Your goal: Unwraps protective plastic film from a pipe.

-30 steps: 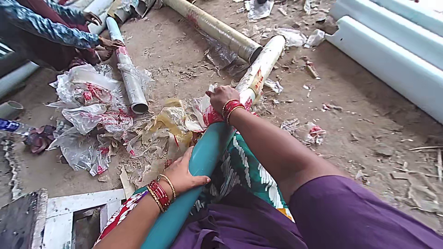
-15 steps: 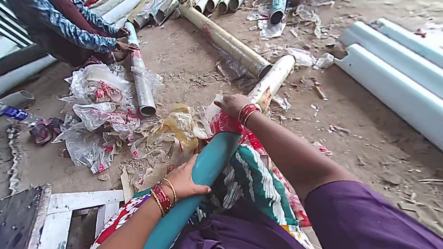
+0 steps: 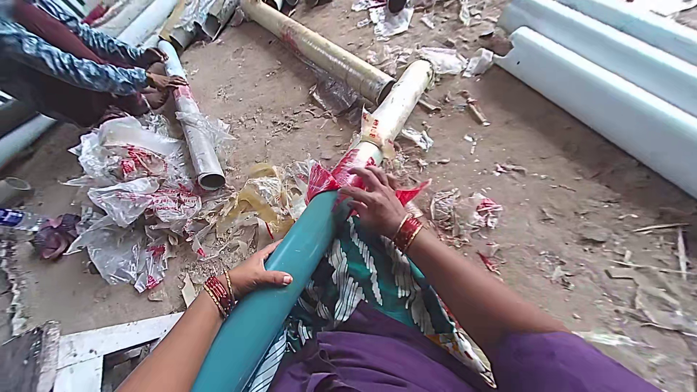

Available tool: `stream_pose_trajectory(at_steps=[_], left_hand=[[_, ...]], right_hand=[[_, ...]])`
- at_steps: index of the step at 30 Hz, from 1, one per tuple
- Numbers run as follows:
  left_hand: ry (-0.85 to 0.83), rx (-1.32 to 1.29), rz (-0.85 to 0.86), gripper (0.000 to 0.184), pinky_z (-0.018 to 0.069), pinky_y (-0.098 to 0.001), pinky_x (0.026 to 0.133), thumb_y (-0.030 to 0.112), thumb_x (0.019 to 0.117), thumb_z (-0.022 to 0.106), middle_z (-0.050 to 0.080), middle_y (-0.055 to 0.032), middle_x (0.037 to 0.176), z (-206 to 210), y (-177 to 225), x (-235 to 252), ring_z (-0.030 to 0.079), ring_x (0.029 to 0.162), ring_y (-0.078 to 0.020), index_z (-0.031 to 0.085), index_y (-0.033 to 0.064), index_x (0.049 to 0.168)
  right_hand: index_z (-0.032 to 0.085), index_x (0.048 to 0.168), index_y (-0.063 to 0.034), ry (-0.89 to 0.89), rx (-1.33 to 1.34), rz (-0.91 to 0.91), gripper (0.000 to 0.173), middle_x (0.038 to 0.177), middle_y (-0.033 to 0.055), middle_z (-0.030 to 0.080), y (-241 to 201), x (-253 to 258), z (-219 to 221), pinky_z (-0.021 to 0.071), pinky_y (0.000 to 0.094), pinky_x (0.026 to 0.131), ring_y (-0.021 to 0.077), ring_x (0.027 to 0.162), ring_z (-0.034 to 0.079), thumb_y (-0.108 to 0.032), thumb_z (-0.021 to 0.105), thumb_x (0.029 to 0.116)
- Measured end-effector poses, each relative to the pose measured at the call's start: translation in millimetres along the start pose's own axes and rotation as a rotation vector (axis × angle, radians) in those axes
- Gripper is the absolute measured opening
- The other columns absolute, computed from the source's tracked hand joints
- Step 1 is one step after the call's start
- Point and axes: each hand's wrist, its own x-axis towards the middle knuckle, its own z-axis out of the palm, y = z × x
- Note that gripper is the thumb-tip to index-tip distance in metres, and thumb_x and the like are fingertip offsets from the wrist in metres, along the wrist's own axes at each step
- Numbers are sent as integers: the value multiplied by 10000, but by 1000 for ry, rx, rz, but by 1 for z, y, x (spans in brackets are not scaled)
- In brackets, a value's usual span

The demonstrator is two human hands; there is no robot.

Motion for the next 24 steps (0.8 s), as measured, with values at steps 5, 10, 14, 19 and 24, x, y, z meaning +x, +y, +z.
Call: stream_pose_trajectory(at_steps=[5,10,14,19,24], left_hand=[[-36,-50,3,1084,617,-237,822,233,633,838,668,-11,1172,-5,-5,4,716,949,-63,264,53,1535],[-41,-39,5,1105,616,-235,827,257,611,856,674,0,1164,-6,-8,6,716,951,-59,277,47,1529],[-33,-28,3,1117,616,-241,836,248,617,854,671,-20,1190,-4,-10,6,717,966,-68,273,45,1549],[-41,-46,2,1093,616,-245,833,234,640,833,667,-28,1190,-6,-9,6,714,963,-70,265,51,1555],[-63,-40,0,1065,615,-248,826,221,668,819,665,-35,1186,-9,-10,9,713,957,-73,261,75,1563]], right_hand=[[784,995,-133,-169,72,-130,174,1226,143,689,3,28,-1,411,676,935,449,1280,544,-51,745,846],[761,1023,-131,-467,6,-151,160,1199,158,646,-3,52,-14,426,633,873,440,1254,524,-117,753,864],[739,981,-116,-670,-43,-186,154,1101,117,655,-6,72,-16,427,589,849,391,1204,540,-95,779,833],[737,863,-53,-721,43,-185,38,1130,127,655,2,71,-19,419,630,880,402,1212,532,-91,743,866],[752,1125,-102,-427,220,-163,279,1255,153,665,12,40,-14,450,662,906,430,1218,570,-91,757,847]])
